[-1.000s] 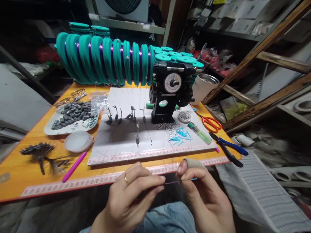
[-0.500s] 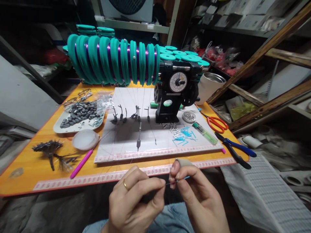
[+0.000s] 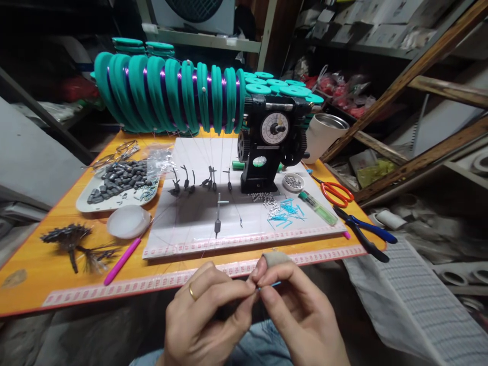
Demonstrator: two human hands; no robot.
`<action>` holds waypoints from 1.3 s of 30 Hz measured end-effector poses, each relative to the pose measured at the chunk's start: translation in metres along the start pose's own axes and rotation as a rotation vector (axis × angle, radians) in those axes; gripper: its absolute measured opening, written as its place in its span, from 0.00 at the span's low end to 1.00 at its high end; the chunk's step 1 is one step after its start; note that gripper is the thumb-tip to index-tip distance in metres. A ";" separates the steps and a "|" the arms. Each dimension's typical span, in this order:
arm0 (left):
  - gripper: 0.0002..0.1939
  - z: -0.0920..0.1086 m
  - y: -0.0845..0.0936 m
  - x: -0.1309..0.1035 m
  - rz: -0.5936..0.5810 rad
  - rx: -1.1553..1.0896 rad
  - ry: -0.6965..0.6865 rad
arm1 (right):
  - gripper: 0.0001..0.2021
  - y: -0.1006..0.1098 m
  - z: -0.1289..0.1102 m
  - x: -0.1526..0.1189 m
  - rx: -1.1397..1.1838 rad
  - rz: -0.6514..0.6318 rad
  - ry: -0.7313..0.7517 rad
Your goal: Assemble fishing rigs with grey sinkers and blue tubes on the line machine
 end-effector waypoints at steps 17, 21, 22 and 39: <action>0.10 -0.006 -0.005 0.003 -0.016 -0.071 0.076 | 0.02 -0.003 -0.002 0.002 0.002 -0.028 0.076; 0.11 -0.006 -0.006 0.004 -0.001 -0.084 0.080 | 0.02 -0.002 -0.004 0.002 0.019 -0.006 0.082; 0.11 -0.007 -0.005 0.004 0.005 -0.091 0.082 | 0.02 -0.003 -0.004 0.002 0.032 -0.002 0.079; 0.13 -0.005 -0.005 0.007 0.021 -0.109 0.107 | 0.07 -0.002 0.014 0.002 0.178 0.013 -0.052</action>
Point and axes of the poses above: each hand's wrist, its own x-axis towards the middle knuckle, its own y-axis out of the back of the hand, z = x × y, the point moved 10 cm from there along x, towards the middle knuckle, and after that the axes turned 12 degrees about -z, right-handed, at the moved point
